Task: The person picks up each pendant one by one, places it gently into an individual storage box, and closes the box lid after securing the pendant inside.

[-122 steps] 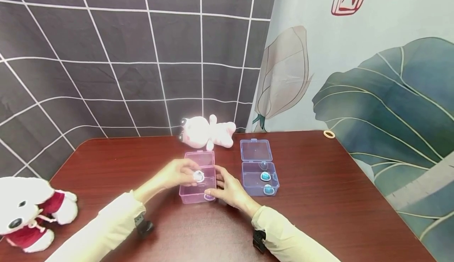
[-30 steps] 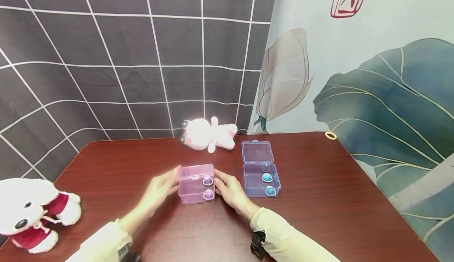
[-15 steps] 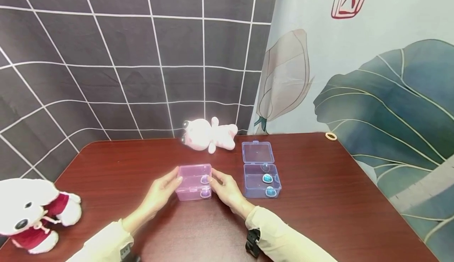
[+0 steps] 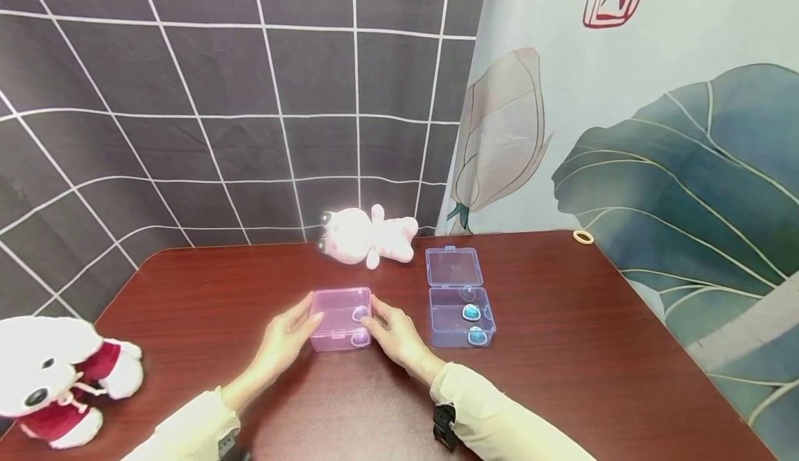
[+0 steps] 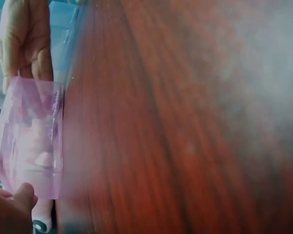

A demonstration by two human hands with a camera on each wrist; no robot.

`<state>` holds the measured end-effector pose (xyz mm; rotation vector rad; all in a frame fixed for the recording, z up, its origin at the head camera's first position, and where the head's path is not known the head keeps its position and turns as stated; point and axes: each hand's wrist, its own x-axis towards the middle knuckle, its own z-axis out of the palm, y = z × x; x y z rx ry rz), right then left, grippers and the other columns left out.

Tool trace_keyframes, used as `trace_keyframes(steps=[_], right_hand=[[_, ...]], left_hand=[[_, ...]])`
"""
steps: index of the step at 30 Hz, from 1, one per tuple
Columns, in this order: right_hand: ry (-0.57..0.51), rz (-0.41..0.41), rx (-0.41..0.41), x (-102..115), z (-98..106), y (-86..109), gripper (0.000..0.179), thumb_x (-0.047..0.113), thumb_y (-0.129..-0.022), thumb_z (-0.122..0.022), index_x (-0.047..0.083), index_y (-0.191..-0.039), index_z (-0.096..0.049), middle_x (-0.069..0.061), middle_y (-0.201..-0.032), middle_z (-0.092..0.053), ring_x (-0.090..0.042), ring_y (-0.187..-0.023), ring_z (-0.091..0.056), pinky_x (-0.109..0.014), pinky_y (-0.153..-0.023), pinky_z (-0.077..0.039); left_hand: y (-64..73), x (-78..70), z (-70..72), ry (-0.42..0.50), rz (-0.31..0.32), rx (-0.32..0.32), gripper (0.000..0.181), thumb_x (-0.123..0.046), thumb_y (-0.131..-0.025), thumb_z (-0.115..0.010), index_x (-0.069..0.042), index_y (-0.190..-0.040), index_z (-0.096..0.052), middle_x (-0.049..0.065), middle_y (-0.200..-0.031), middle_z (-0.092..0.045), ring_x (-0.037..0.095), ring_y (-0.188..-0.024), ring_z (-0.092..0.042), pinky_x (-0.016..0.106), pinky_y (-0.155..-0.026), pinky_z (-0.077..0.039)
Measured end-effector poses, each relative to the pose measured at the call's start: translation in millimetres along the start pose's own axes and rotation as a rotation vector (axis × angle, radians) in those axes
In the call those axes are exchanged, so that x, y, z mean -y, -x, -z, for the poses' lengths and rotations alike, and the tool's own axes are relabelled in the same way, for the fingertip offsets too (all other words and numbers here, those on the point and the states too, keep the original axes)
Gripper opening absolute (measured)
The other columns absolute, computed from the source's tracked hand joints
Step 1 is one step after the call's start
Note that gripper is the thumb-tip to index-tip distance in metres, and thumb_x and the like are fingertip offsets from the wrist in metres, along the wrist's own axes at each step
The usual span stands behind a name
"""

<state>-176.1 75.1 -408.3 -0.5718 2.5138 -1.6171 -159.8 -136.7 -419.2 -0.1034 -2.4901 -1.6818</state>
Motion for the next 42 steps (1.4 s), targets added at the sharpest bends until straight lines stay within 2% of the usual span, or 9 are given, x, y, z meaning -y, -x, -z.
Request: trace_keyframes(steps=[4,9,16,22,27,34,36,38,42], right_hand=[[-0.056,-0.012,0.009,-1,2,-2.1,0.048,0.012,-0.095,-0.054,-0.01,-0.136,-0.04,-0.025,-0.133,-0.05,-0.031,-0.121,-0.051,-0.045,-0.102,-0.041],[-0.067,-0.01,-0.016,8,12,-0.3,0.045,0.01,-0.095,-0.052,-0.013,-0.133,-0.042,-0.028,-0.128,-0.053,-0.035,-0.118,-0.054,-0.041,-0.097,-0.047],[0.153,0.17,-0.207,19,77,9.7,0.036,0.006,-0.09,-0.061,-0.007,-0.123,-0.056,-0.023,-0.115,-0.064,-0.032,-0.106,-0.062,-0.034,-0.091,-0.052],[0.212,0.098,-0.274,-10,145,33.8,0.041,0.004,-0.088,-0.063,-0.01,-0.125,-0.052,-0.028,-0.115,-0.061,-0.035,-0.103,-0.061,-0.006,-0.08,-0.046],[0.152,0.007,-0.131,-43,171,55.3,0.055,0.006,-0.089,-0.062,-0.015,-0.134,-0.038,-0.036,-0.129,-0.048,-0.047,-0.115,-0.051,-0.005,-0.082,-0.045],[-0.051,-0.071,0.06,-68,173,65.5,0.071,0.008,-0.089,-0.063,-0.012,-0.143,-0.021,-0.035,-0.143,-0.031,-0.048,-0.126,-0.037,-0.012,-0.088,-0.046],[-0.082,-0.067,0.084,-70,171,64.5,0.073,0.008,-0.088,-0.063,-0.011,-0.144,-0.02,-0.034,-0.145,-0.028,-0.047,-0.127,-0.036,-0.013,-0.089,-0.046],[-0.105,-0.062,0.1,-72,170,63.3,0.072,0.006,-0.088,-0.063,-0.011,-0.144,-0.02,-0.033,-0.146,-0.027,-0.046,-0.127,-0.036,-0.014,-0.089,-0.047],[-0.136,-0.062,0.11,-74,169,61.4,0.072,0.004,-0.088,-0.062,-0.011,-0.144,-0.02,-0.033,-0.146,-0.027,-0.048,-0.127,-0.035,-0.015,-0.089,-0.047]], left_hand=[[-3.2,-0.2,-0.4,-0.037,-0.018,-0.013,0.054,-0.015,-0.089,-0.064,0.006,-0.135,-0.045,0.02,-0.136,-0.047,0.031,-0.117,-0.054,0.04,-0.096,-0.044],[-5.7,-4.6,6.1,-0.042,0.051,0.018,0.058,-0.021,-0.091,-0.063,0.005,-0.138,-0.042,0.019,-0.138,-0.047,0.03,-0.121,-0.051,0.039,-0.099,-0.043],[-37.2,-38.1,9.3,0.047,0.028,-0.014,0.051,-0.02,-0.093,-0.06,0.0,-0.137,-0.045,0.017,-0.137,-0.05,0.029,-0.124,-0.05,0.036,-0.102,-0.042],[-62.7,-75.0,-35.4,0.19,-0.001,0.132,0.046,-0.012,-0.093,-0.057,0.008,-0.133,-0.046,0.025,-0.132,-0.051,0.035,-0.122,-0.051,0.04,-0.103,-0.041],[-82.3,-83.2,-82.7,0.294,0.061,0.2,0.046,-0.013,-0.092,-0.058,0.009,-0.131,-0.048,0.024,-0.13,-0.054,0.032,-0.118,-0.055,0.041,-0.101,-0.045],[-170.0,32.1,-187.3,0.465,0.221,0.174,0.055,-0.027,-0.087,-0.068,0.006,-0.128,-0.052,0.016,-0.109,-0.065,0.02,-0.088,-0.064,0.031,-0.08,-0.056],[-178.7,38.2,-202.0,0.453,0.3,0.14,0.052,-0.023,-0.087,-0.067,0.006,-0.129,-0.052,0.016,-0.109,-0.065,0.022,-0.089,-0.064,0.033,-0.081,-0.056],[-184.8,45.9,-213.1,0.469,0.303,0.117,0.054,-0.024,-0.083,-0.071,0.006,-0.125,-0.055,0.015,-0.103,-0.066,0.018,-0.083,-0.065,0.029,-0.074,-0.057],[-172.8,19.5,-209.3,0.517,0.31,0.111,0.047,-0.019,-0.08,-0.074,0.004,-0.12,-0.061,0.01,-0.098,-0.07,0.013,-0.078,-0.067,0.025,-0.071,-0.058]])
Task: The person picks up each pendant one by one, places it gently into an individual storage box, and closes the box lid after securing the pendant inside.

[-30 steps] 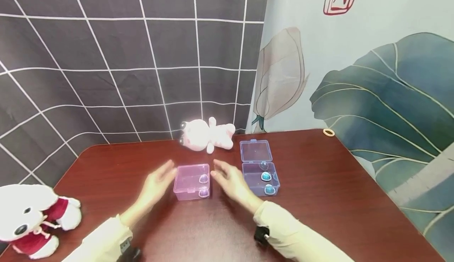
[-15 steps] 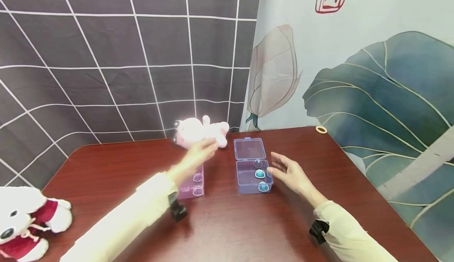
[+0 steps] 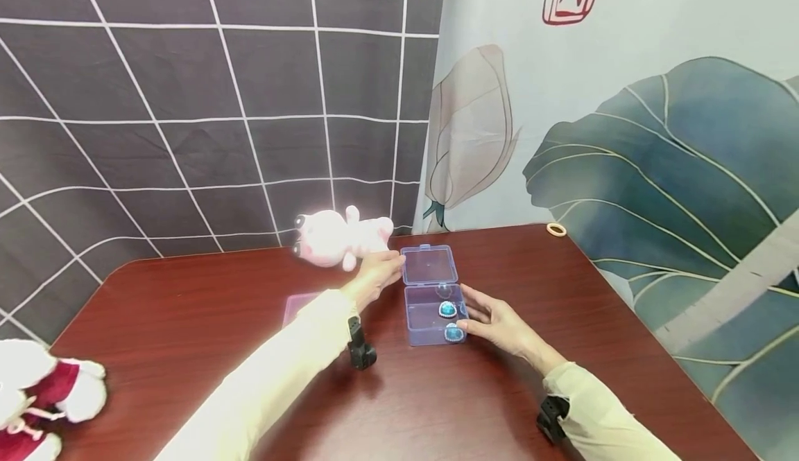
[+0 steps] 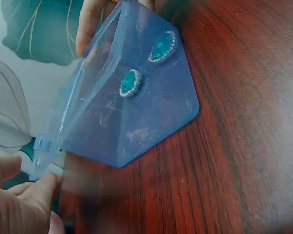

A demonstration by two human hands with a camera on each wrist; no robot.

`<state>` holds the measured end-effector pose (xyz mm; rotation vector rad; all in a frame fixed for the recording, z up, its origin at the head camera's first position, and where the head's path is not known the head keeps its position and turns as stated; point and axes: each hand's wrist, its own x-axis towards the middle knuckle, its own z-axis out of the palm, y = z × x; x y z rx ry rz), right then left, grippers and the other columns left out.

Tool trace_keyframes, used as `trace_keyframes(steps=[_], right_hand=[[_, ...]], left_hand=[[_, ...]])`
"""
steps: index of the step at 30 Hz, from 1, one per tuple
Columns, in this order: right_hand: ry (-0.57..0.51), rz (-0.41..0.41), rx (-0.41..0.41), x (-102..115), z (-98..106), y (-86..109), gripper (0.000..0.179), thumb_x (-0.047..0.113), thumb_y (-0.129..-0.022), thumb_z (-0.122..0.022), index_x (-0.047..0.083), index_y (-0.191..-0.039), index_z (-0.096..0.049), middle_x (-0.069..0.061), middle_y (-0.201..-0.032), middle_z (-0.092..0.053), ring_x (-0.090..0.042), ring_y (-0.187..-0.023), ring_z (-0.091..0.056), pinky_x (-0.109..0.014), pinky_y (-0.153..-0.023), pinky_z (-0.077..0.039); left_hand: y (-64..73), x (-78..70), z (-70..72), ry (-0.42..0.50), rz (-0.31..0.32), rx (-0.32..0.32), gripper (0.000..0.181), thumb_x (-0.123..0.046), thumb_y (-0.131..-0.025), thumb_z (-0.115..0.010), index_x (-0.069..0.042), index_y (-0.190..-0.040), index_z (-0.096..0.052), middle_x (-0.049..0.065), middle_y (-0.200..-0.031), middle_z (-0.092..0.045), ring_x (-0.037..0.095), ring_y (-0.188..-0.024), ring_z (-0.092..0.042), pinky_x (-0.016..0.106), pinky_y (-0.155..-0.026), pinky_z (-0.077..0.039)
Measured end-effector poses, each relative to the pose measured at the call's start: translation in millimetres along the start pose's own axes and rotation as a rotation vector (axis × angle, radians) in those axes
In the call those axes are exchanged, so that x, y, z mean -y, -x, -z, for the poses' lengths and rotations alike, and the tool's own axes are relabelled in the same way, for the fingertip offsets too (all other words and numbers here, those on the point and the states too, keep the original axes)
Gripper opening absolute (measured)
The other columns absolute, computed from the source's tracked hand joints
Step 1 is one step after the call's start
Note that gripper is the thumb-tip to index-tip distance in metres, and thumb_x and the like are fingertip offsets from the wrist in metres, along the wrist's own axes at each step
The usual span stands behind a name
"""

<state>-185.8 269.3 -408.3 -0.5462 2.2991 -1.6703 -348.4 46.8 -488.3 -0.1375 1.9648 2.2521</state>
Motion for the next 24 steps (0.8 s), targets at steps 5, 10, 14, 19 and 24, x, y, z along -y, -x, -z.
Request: trace_keyframes(steps=[5,10,14,19,24], right_hand=[[-0.002,0.003,-0.005,1,-3,-2.0,0.071,0.004,-0.088,-0.063,-0.011,-0.144,-0.021,-0.032,-0.146,-0.028,-0.048,-0.127,-0.036,-0.016,-0.09,-0.047],[0.004,-0.001,-0.026,0,-3,-2.3,0.069,0.003,-0.088,-0.062,-0.01,-0.143,-0.023,-0.032,-0.144,-0.031,-0.048,-0.126,-0.038,-0.017,-0.09,-0.048],[0.003,-0.005,-0.049,0,-4,-0.5,0.068,0.003,-0.087,-0.063,-0.01,-0.143,-0.026,-0.032,-0.142,-0.034,-0.046,-0.124,-0.042,-0.017,-0.088,-0.049],[-0.006,0.015,-0.077,1,-6,1.6,0.064,0.004,-0.088,-0.062,-0.014,-0.14,-0.029,-0.036,-0.138,-0.036,-0.042,-0.12,-0.048,-0.014,-0.086,-0.049],[0.036,-0.012,-0.112,3,-9,1.7,0.06,0.007,-0.09,-0.061,-0.016,-0.138,-0.031,-0.037,-0.136,-0.038,-0.037,-0.117,-0.053,-0.015,-0.086,-0.049]], left_hand=[[67.0,-67.9,-8.0,-0.028,0.028,-0.04,0.033,-0.003,-0.086,-0.065,0.006,-0.118,-0.062,0.02,-0.104,-0.069,0.024,-0.091,-0.069,0.034,-0.081,-0.056],[115.1,-113.2,-9.8,-0.045,0.018,0.001,0.032,-0.001,-0.089,-0.059,0.009,-0.12,-0.058,0.025,-0.115,-0.062,0.032,-0.104,-0.064,0.041,-0.091,-0.052],[123.0,-110.6,-7.3,-0.08,-0.073,0.019,0.026,-0.003,-0.089,-0.06,0.006,-0.113,-0.063,0.021,-0.107,-0.068,0.022,-0.092,-0.067,0.038,-0.085,-0.055],[139.1,-96.1,-3.3,-0.229,-0.205,-0.006,0.019,-0.006,-0.083,-0.067,-0.002,-0.101,-0.071,0.013,-0.096,-0.072,0.01,-0.08,-0.065,0.022,-0.072,-0.054],[169.9,-79.2,0.8,-0.356,-0.245,-0.032,0.021,-0.011,-0.084,-0.066,-0.013,-0.104,-0.073,0.005,-0.101,-0.072,0.015,-0.094,-0.067,0.026,-0.082,-0.053]])
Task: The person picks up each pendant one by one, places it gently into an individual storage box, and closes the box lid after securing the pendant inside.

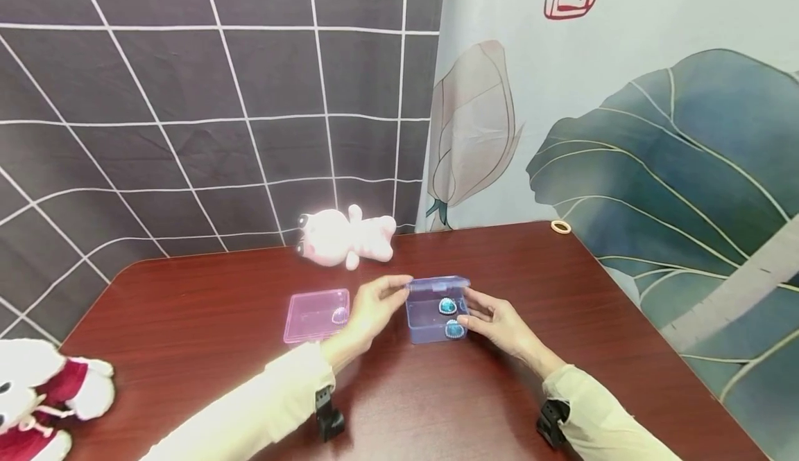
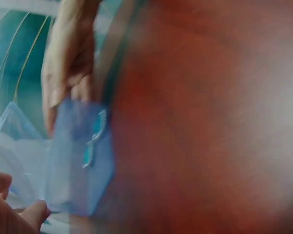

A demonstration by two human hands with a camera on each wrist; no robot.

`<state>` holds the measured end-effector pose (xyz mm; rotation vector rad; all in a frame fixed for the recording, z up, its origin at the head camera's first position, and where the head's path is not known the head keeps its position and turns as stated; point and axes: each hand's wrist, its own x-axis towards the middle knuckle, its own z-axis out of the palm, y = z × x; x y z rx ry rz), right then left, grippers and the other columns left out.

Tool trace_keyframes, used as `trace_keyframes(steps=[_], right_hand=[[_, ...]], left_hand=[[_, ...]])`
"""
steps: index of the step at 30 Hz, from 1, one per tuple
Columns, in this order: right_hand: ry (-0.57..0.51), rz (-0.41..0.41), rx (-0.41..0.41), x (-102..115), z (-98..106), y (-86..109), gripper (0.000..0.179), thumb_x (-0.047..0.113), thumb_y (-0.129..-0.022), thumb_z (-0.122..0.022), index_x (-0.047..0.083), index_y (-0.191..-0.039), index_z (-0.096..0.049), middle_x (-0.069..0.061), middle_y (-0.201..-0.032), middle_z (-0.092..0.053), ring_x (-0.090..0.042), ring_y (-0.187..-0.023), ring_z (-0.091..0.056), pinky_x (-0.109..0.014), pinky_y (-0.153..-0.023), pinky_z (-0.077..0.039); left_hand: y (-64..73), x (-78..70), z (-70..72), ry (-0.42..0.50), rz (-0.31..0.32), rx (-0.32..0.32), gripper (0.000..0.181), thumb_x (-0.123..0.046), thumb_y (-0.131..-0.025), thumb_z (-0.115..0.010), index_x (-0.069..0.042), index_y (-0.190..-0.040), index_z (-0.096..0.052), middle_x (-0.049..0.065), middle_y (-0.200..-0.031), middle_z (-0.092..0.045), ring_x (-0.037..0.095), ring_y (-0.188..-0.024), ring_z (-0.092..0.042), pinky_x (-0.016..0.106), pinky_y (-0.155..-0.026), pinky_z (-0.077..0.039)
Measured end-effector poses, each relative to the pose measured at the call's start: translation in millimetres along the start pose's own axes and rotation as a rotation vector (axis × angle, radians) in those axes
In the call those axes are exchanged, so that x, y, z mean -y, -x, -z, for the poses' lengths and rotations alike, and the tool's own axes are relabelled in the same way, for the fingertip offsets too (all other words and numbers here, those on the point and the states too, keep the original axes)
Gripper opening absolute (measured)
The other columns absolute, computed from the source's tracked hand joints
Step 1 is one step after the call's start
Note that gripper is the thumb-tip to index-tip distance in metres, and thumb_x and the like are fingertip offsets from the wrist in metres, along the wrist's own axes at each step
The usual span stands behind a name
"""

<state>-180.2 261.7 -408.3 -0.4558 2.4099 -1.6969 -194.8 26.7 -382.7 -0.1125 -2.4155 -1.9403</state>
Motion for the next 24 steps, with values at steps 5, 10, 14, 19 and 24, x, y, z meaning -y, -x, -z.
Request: trace_keyframes(steps=[5,10,14,19,24], right_hand=[[-0.13,-0.096,0.006,5,-1,0.8,0.054,0.016,-0.099,-0.047,-0.009,-0.143,-0.027,-0.036,-0.137,-0.038,-0.005,-0.107,-0.056,-0.022,-0.088,-0.051],[-0.189,-0.138,0.018,9,-4,-0.9,0.057,0.031,-0.102,-0.037,-0.005,-0.145,-0.026,-0.032,-0.142,-0.033,-0.002,-0.111,-0.053,-0.023,-0.091,-0.05],[-0.174,-0.158,0.008,11,-7,-4.7,0.056,0.03,-0.101,-0.042,-0.002,-0.145,-0.029,-0.03,-0.142,-0.036,-0.006,-0.11,-0.055,-0.023,-0.09,-0.05],[-0.176,-0.141,0.026,12,-9,-7.6,0.057,0.023,-0.1,-0.047,-0.005,-0.145,-0.026,-0.03,-0.144,-0.033,-0.012,-0.113,-0.055,-0.025,-0.092,-0.05],[-0.132,-0.131,0.038,10,-11,-9.4,0.058,0.022,-0.099,-0.048,-0.006,-0.145,-0.025,-0.029,-0.145,-0.032,-0.017,-0.117,-0.053,-0.028,-0.093,-0.049]], left_hand=[[21.6,13.8,-3.7,0.014,-0.021,0.008,0.032,-0.015,-0.092,-0.056,-0.008,-0.122,-0.063,0.01,-0.123,-0.063,0.023,-0.114,-0.06,0.035,-0.098,-0.047],[30.5,22.7,-7.9,0.084,-0.028,0.019,0.046,-0.021,-0.093,-0.057,0.0,-0.133,-0.05,0.019,-0.128,-0.056,0.027,-0.119,-0.055,0.036,-0.102,-0.043],[31.5,26.4,-9.1,0.155,-0.02,0.028,0.048,-0.016,-0.094,-0.057,0.006,-0.135,-0.045,0.022,-0.134,-0.049,0.03,-0.124,-0.049,0.036,-0.104,-0.04],[29.7,29.3,-8.4,0.17,-0.02,0.034,0.047,-0.012,-0.094,-0.054,0.008,-0.135,-0.043,0.023,-0.138,-0.044,0.032,-0.127,-0.045,0.037,-0.106,-0.037],[29.6,30.5,-5.9,0.159,-0.03,0.045,0.047,-0.012,-0.095,-0.053,0.007,-0.136,-0.041,0.022,-0.14,-0.042,0.031,-0.128,-0.044,0.038,-0.107,-0.035]])
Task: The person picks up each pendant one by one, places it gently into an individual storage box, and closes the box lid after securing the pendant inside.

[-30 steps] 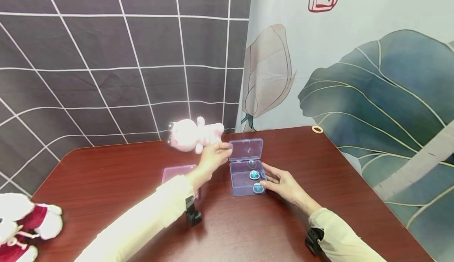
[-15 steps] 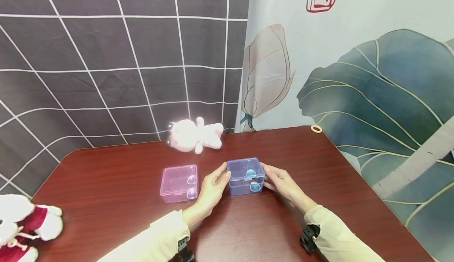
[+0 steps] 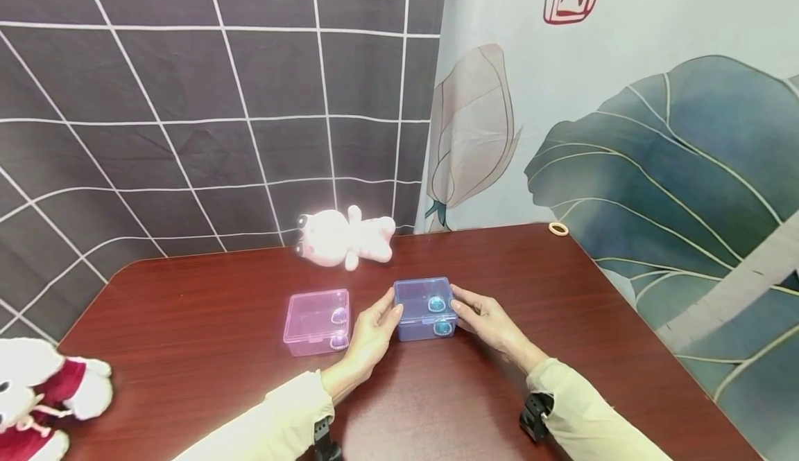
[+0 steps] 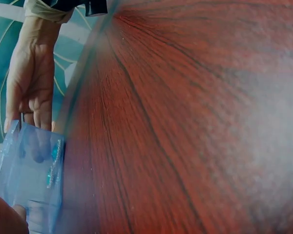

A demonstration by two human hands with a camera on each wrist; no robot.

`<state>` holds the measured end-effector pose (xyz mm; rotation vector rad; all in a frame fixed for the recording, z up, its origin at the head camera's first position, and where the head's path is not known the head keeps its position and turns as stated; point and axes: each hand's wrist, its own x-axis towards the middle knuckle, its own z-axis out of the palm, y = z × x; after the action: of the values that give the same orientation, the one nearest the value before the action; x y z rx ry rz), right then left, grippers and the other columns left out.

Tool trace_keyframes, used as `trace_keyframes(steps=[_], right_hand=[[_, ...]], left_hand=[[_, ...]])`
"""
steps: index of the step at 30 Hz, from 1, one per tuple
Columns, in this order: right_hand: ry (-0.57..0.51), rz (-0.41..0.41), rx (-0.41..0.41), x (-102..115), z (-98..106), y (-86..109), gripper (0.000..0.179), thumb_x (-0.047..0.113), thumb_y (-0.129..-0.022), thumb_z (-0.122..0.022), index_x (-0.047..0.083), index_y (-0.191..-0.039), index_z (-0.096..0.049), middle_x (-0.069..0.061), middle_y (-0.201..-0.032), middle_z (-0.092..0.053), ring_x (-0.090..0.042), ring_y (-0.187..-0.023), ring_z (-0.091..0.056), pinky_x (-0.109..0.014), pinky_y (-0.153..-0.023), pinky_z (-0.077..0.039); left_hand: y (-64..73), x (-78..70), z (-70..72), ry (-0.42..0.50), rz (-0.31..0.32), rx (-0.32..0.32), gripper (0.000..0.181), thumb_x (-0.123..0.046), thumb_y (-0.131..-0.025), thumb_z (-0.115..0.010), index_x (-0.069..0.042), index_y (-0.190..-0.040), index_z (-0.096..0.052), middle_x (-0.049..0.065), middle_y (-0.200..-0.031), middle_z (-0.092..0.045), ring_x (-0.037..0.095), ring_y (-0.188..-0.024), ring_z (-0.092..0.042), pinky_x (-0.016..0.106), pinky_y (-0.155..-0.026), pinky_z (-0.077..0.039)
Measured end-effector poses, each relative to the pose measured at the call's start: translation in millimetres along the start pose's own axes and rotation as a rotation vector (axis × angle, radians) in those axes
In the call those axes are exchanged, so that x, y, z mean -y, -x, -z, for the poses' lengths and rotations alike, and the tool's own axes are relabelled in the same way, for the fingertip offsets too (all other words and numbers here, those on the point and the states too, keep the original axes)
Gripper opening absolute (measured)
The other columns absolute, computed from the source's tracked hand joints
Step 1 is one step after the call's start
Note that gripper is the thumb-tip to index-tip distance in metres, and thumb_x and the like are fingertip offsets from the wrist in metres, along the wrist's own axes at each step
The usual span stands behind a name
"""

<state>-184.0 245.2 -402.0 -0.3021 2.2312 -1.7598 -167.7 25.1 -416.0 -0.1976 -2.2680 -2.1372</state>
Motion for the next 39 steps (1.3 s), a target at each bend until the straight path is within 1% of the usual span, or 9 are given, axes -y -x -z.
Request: trace_keyframes(steps=[4,8,11,21,25,28,34,36,39], right_hand=[[0.025,-0.01,-0.005,-0.5,-0.7,-0.5,0.056,0.02,-0.099,-0.048,-0.004,-0.145,-0.028,-0.027,-0.145,-0.034,-0.022,-0.118,-0.054,-0.031,-0.093,-0.049],[0.046,0.004,0.002,-0.3,-1.5,-0.4,0.055,0.018,-0.099,-0.048,-0.004,-0.145,-0.027,-0.027,-0.146,-0.032,-0.032,-0.122,-0.05,-0.034,-0.094,-0.048],[0.053,0.016,0.006,0.3,-1.8,-0.5,0.055,0.016,-0.098,-0.049,-0.005,-0.145,-0.026,-0.028,-0.146,-0.032,-0.035,-0.123,-0.048,-0.035,-0.094,-0.048],[0.044,0.008,-0.007,1.8,-3.3,1.0,0.06,0.02,-0.098,-0.051,-0.005,-0.145,-0.025,-0.028,-0.147,-0.03,-0.036,-0.125,-0.045,-0.032,-0.093,-0.048],[0.037,0.005,-0.001,1.1,-3.2,0.9,0.061,0.021,-0.097,-0.052,-0.005,-0.145,-0.025,-0.028,-0.146,-0.031,-0.032,-0.124,-0.048,-0.031,-0.093,-0.049],[0.025,0.003,0.007,0.3,-3.5,0.9,0.06,0.02,-0.097,-0.052,-0.006,-0.145,-0.025,-0.029,-0.145,-0.033,-0.027,-0.121,-0.051,-0.031,-0.093,-0.049],[0.03,0.015,0.016,1.1,-5.2,1.3,0.059,0.018,-0.097,-0.051,-0.006,-0.145,-0.025,-0.029,-0.145,-0.032,-0.025,-0.121,-0.051,-0.03,-0.094,-0.048],[0.034,0.015,0.009,1.6,-5.0,0.3,0.059,0.018,-0.097,-0.051,-0.005,-0.145,-0.026,-0.028,-0.146,-0.032,-0.025,-0.121,-0.05,-0.03,-0.094,-0.048],[0.039,0.012,0.008,1.4,-3.2,-0.4,0.058,0.018,-0.097,-0.051,-0.005,-0.145,-0.026,-0.028,-0.146,-0.032,-0.025,-0.121,-0.05,-0.031,-0.094,-0.048]], left_hand=[[1.1,0.2,0.6,-0.003,-0.016,0.01,0.048,-0.012,-0.095,-0.053,0.008,-0.137,-0.041,0.022,-0.142,-0.04,0.032,-0.129,-0.043,0.039,-0.108,-0.034],[2.5,-0.2,0.8,0.005,-0.029,0.009,0.049,-0.011,-0.094,-0.054,0.008,-0.137,-0.04,0.023,-0.143,-0.039,0.032,-0.13,-0.041,0.039,-0.109,-0.032],[3.5,-0.4,0.2,0.018,-0.031,0.007,0.049,-0.01,-0.094,-0.055,0.008,-0.137,-0.04,0.022,-0.143,-0.038,0.031,-0.131,-0.04,0.038,-0.109,-0.032],[3.8,1.2,-0.7,0.009,-0.028,-0.004,0.049,-0.01,-0.093,-0.056,0.007,-0.137,-0.041,0.021,-0.143,-0.039,0.031,-0.13,-0.041,0.038,-0.109,-0.032],[5.4,0.5,-0.1,-0.001,-0.034,-0.008,0.049,-0.01,-0.093,-0.056,0.007,-0.137,-0.041,0.021,-0.142,-0.04,0.031,-0.13,-0.041,0.038,-0.109,-0.033],[7.3,0.5,0.5,-0.022,-0.039,-0.015,0.049,-0.011,-0.093,-0.056,0.006,-0.137,-0.042,0.021,-0.142,-0.041,0.031,-0.129,-0.042,0.038,-0.108,-0.033],[7.1,1.6,1.0,-0.103,-0.067,-0.044,0.049,-0.012,-0.091,-0.058,0.006,-0.135,-0.045,0.02,-0.139,-0.045,0.03,-0.126,-0.046,0.039,-0.106,-0.037],[5.4,1.1,0.3,-0.112,-0.077,-0.049,0.049,-0.01,-0.091,-0.059,0.006,-0.135,-0.045,0.021,-0.138,-0.046,0.03,-0.125,-0.047,0.039,-0.105,-0.038],[2.9,0.5,-0.5,-0.103,-0.066,-0.052,0.049,-0.008,-0.09,-0.059,0.006,-0.135,-0.045,0.021,-0.136,-0.046,0.03,-0.124,-0.048,0.039,-0.104,-0.039]])
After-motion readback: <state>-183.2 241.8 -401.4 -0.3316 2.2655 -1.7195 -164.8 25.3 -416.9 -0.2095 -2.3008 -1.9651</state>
